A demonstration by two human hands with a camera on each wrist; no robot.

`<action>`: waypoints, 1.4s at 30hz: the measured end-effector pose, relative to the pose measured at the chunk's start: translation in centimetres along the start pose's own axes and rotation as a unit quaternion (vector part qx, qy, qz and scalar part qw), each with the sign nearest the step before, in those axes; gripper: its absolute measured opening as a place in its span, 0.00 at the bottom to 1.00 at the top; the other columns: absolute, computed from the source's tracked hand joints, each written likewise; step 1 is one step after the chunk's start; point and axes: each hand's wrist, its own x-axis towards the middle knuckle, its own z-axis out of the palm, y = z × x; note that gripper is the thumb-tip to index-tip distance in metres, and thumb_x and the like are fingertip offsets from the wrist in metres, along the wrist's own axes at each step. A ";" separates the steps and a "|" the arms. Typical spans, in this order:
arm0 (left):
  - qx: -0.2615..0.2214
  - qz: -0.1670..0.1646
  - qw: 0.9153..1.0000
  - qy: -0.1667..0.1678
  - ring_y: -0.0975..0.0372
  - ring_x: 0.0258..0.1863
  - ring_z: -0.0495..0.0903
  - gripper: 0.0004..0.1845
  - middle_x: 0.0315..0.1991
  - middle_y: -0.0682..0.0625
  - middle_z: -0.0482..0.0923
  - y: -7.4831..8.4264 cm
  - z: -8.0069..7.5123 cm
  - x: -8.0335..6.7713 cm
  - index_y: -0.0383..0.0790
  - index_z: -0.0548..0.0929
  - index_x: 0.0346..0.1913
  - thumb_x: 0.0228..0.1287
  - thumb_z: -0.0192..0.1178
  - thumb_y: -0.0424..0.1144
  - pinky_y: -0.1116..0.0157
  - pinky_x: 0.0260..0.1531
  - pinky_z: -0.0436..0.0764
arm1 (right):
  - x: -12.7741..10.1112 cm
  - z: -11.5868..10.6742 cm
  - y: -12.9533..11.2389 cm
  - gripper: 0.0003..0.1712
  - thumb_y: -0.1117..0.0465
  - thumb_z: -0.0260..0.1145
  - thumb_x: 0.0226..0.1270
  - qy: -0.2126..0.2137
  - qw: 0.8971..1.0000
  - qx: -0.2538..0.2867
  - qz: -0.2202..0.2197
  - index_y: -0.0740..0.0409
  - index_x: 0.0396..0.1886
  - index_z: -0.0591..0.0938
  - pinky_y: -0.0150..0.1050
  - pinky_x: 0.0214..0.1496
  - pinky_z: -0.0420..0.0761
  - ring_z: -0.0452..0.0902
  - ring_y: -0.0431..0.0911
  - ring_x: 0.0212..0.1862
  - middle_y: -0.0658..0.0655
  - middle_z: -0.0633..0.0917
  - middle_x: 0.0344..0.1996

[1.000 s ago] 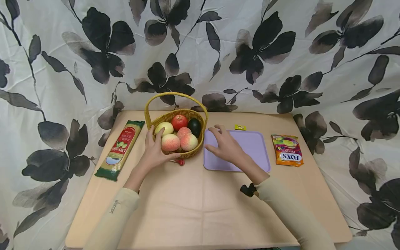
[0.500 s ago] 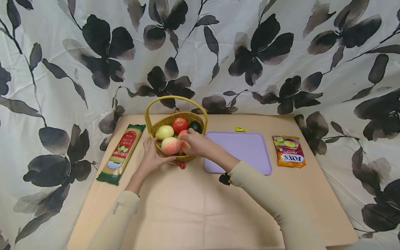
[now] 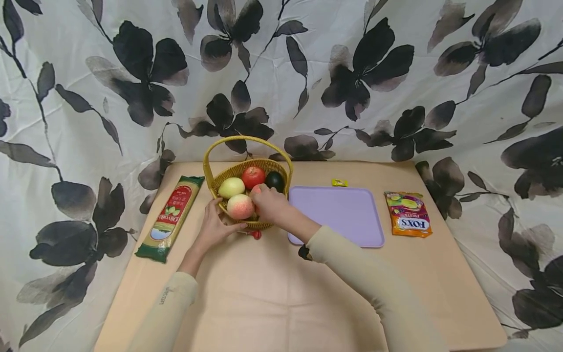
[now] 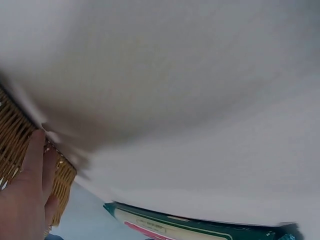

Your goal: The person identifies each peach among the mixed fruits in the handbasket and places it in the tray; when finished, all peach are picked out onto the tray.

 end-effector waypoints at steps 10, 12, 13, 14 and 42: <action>-0.019 -0.008 1.000 -0.012 0.38 0.79 0.61 0.69 0.80 0.32 0.46 0.1 -0.2 -0.2 0.36 0.43 0.81 0.50 0.81 0.59 0.44 0.73 0.74 | 0.8 0.5 1.6 0.22 0.55 0.65 0.74 0.026 0.999 0.022 0.020 0.60 0.62 0.76 0.53 0.44 0.92 0.87 0.61 0.44 0.66 0.82 0.49; -0.025 -0.008 1.000 -0.013 0.38 0.79 0.60 0.69 0.80 0.32 0.46 0.1 -0.2 -0.1 0.36 0.43 0.81 0.50 0.81 0.58 0.44 0.74 0.73 | 1.0 0.4 2.1 0.24 0.56 0.66 0.73 0.017 0.999 0.043 0.010 0.59 0.64 0.77 0.52 0.44 0.91 0.86 0.60 0.44 0.66 0.82 0.50; -0.029 -0.007 0.999 -0.014 0.39 0.79 0.60 0.69 0.80 0.32 0.46 0.1 -0.2 -0.1 0.36 0.42 0.81 0.51 0.81 0.57 0.44 0.74 0.72 | 1.0 0.4 2.3 0.24 0.56 0.67 0.73 0.012 0.998 0.054 0.005 0.58 0.65 0.77 0.51 0.45 0.91 0.85 0.58 0.45 0.65 0.82 0.51; -0.031 -0.006 0.999 -0.013 0.39 0.79 0.60 0.68 0.80 0.32 0.46 0.2 -0.2 -0.1 0.36 0.42 0.81 0.51 0.81 0.56 0.45 0.75 0.72 | 1.1 0.4 2.5 0.25 0.57 0.68 0.72 0.006 0.998 0.065 0.000 0.56 0.66 0.77 0.50 0.44 0.90 0.84 0.57 0.45 0.65 0.82 0.51; -0.018 -0.008 1.000 -0.015 0.37 0.77 0.62 0.67 0.78 0.30 0.51 0.8 -0.8 -0.1 0.34 0.45 0.80 0.50 0.83 0.53 0.45 0.76 0.70 | -3.7 -3.8 8.1 0.28 0.52 0.78 0.59 -0.025 0.984 0.167 -0.062 0.55 0.58 0.83 0.37 0.39 0.74 0.75 0.48 0.41 0.57 0.84 0.39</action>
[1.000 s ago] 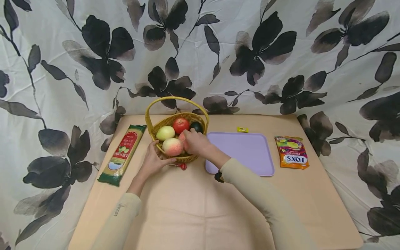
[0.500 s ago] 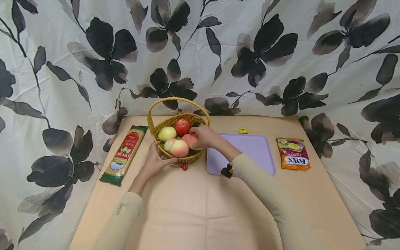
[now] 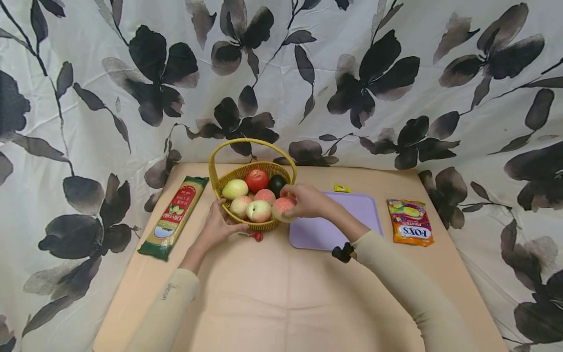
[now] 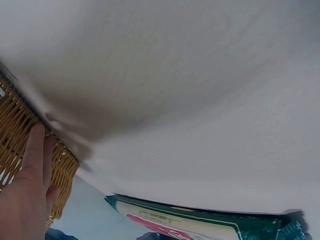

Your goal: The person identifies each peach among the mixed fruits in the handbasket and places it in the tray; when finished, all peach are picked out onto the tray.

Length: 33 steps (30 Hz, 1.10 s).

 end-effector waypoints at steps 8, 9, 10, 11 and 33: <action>0.003 0.000 1.000 -0.001 0.37 0.77 0.62 0.67 0.78 0.30 0.50 0.1 -0.3 0.1 0.34 0.45 0.80 0.51 0.82 0.54 0.44 0.76 0.70 | -2.6 0.7 1.8 0.34 0.53 0.74 0.62 -0.030 1.000 0.003 0.004 0.50 0.69 0.80 0.37 0.41 0.75 0.73 0.49 0.48 0.58 0.83 0.47; 0.005 0.000 1.000 -0.001 0.37 0.77 0.62 0.67 0.78 0.30 0.50 0.1 -0.3 0.1 0.34 0.45 0.80 0.51 0.82 0.54 0.44 0.76 0.70 | -2.8 0.8 2.1 0.33 0.53 0.74 0.62 -0.032 0.999 0.001 0.004 0.51 0.68 0.81 0.36 0.41 0.75 0.73 0.49 0.47 0.58 0.83 0.46; 0.006 0.000 1.000 -0.002 0.37 0.77 0.62 0.67 0.78 0.30 0.50 0.1 -0.3 0.1 0.34 0.45 0.80 0.51 0.82 0.54 0.44 0.76 0.70 | -3.0 1.0 2.4 0.33 0.53 0.75 0.63 -0.034 0.999 0.001 0.005 0.51 0.68 0.81 0.36 0.41 0.75 0.73 0.49 0.47 0.58 0.84 0.44; 0.007 -0.001 1.000 -0.002 0.37 0.77 0.62 0.67 0.78 0.30 0.50 0.0 -0.3 0.1 0.34 0.45 0.80 0.51 0.82 0.54 0.44 0.75 0.71 | -3.2 1.1 2.8 0.32 0.52 0.75 0.63 -0.036 0.999 0.003 0.008 0.51 0.67 0.81 0.36 0.40 0.75 0.73 0.48 0.46 0.57 0.84 0.43; 0.015 -0.002 1.000 -0.002 0.39 0.78 0.61 0.65 0.77 0.30 0.51 -0.1 -0.1 0.1 0.34 0.46 0.79 0.52 0.82 0.53 0.45 0.76 0.70 | -3.6 6.8 6.5 0.31 0.57 0.77 0.59 -0.081 0.995 0.013 0.052 0.50 0.63 0.79 0.39 0.43 0.75 0.72 0.48 0.46 0.56 0.81 0.43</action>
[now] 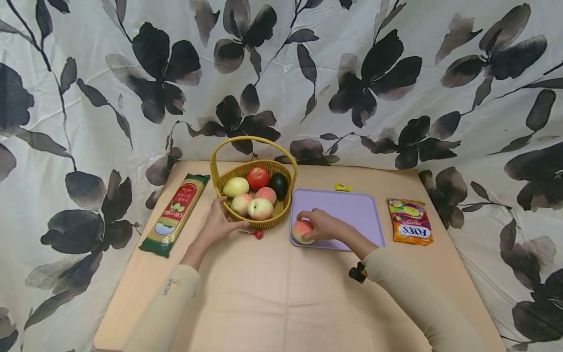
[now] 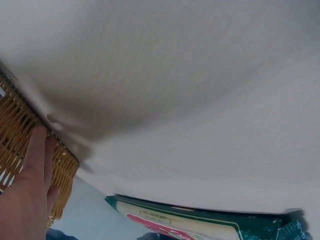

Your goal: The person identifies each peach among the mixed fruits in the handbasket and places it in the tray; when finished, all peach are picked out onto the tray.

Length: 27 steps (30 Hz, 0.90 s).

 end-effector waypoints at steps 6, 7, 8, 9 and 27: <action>-0.002 0.000 1.000 0.001 0.38 0.78 0.61 0.65 0.77 0.30 0.51 -0.1 0.1 0.0 0.34 0.46 0.79 0.52 0.82 0.53 0.45 0.77 0.69 | 0.5 0.0 -1.1 0.32 0.58 0.77 0.58 -0.004 1.000 -0.022 -0.017 0.54 0.63 0.80 0.40 0.45 0.77 0.73 0.49 0.47 0.58 0.82 0.45; -0.002 -0.001 1.000 0.001 0.38 0.78 0.61 0.65 0.77 0.30 0.51 -0.1 0.1 0.0 0.34 0.46 0.80 0.52 0.82 0.53 0.45 0.77 0.69 | 0.5 0.0 -1.3 0.32 0.58 0.77 0.58 -0.008 0.999 -0.024 -0.022 0.54 0.63 0.80 0.40 0.46 0.77 0.73 0.49 0.47 0.59 0.82 0.45; -0.001 -0.001 1.000 0.001 0.38 0.78 0.61 0.65 0.77 0.30 0.51 -0.1 0.1 0.0 0.34 0.46 0.80 0.52 0.82 0.53 0.45 0.76 0.70 | 0.6 0.0 -1.5 0.32 0.58 0.77 0.58 -0.011 0.999 -0.028 -0.024 0.55 0.63 0.80 0.40 0.45 0.77 0.73 0.49 0.47 0.59 0.82 0.45; -0.001 -0.001 1.000 0.001 0.38 0.78 0.61 0.65 0.77 0.30 0.51 -0.1 0.1 0.0 0.35 0.46 0.80 0.52 0.82 0.53 0.45 0.77 0.69 | 0.6 0.0 -1.7 0.32 0.58 0.77 0.57 -0.014 0.999 -0.032 -0.026 0.55 0.63 0.80 0.40 0.45 0.77 0.73 0.50 0.47 0.59 0.82 0.45; 0.002 0.007 1.000 0.004 0.38 0.77 0.63 0.64 0.77 0.30 0.51 -0.4 0.2 0.0 0.35 0.46 0.79 0.52 0.81 0.53 0.45 0.76 0.71 | 0.2 0.2 -2.7 0.41 0.57 0.82 0.55 -0.022 0.999 -0.027 0.028 0.52 0.69 0.77 0.54 0.55 0.84 0.77 0.54 0.52 0.64 0.78 0.55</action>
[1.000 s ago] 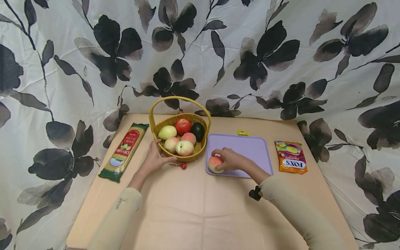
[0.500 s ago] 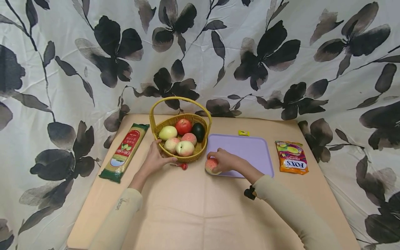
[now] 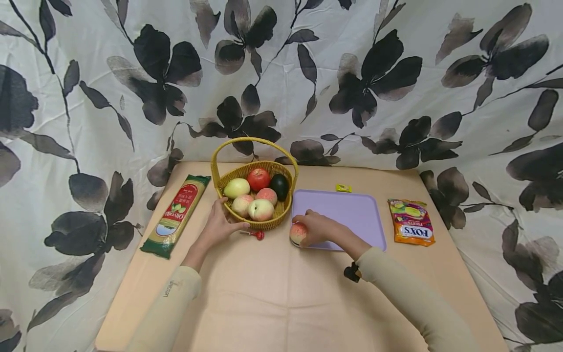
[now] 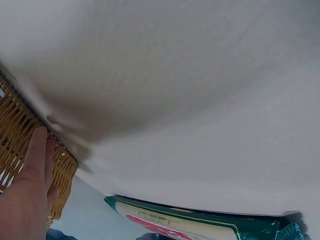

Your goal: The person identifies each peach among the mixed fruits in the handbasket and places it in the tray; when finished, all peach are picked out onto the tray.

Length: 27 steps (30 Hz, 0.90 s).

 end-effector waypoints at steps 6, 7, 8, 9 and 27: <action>-0.006 -0.004 1.000 -0.004 0.38 0.77 0.61 0.65 0.77 0.30 0.50 0.1 0.1 0.0 0.35 0.45 0.80 0.53 0.81 0.53 0.46 0.76 0.70 | -0.3 -1.5 -0.7 0.44 0.53 0.82 0.57 0.000 1.000 -0.027 0.010 0.52 0.72 0.75 0.57 0.53 0.86 0.79 0.55 0.54 0.66 0.77 0.60; -0.007 -0.005 1.000 -0.004 0.38 0.78 0.61 0.65 0.77 0.30 0.50 0.1 0.1 -0.1 0.35 0.45 0.80 0.53 0.81 0.52 0.46 0.76 0.70 | -0.3 -2.0 -1.1 0.43 0.52 0.81 0.58 0.006 0.999 -0.033 0.011 0.51 0.73 0.75 0.57 0.53 0.86 0.79 0.56 0.54 0.66 0.77 0.61; -0.009 -0.006 1.000 -0.005 0.38 0.78 0.61 0.65 0.78 0.30 0.50 0.1 0.1 -0.1 0.35 0.45 0.80 0.53 0.81 0.52 0.46 0.76 0.70 | -0.2 -2.5 -1.4 0.43 0.51 0.81 0.59 0.012 0.999 -0.038 0.011 0.50 0.73 0.74 0.57 0.53 0.87 0.79 0.56 0.55 0.66 0.77 0.62; -0.011 -0.007 1.000 -0.005 0.38 0.78 0.61 0.65 0.78 0.30 0.49 0.1 0.1 -0.1 0.36 0.45 0.80 0.53 0.81 0.52 0.46 0.76 0.70 | -0.2 -3.1 -1.9 0.43 0.50 0.80 0.60 0.021 0.999 -0.038 0.010 0.50 0.74 0.74 0.57 0.54 0.87 0.80 0.56 0.56 0.66 0.76 0.63; -0.025 0.000 1.000 -0.006 0.37 0.76 0.63 0.65 0.78 0.29 0.49 0.1 0.0 -0.2 0.33 0.44 0.80 0.53 0.81 0.50 0.46 0.76 0.71 | 6.5 -5.6 -8.3 0.41 0.52 0.80 0.61 0.036 0.999 -0.013 -0.030 0.61 0.71 0.76 0.50 0.64 0.83 0.73 0.54 0.63 0.64 0.79 0.63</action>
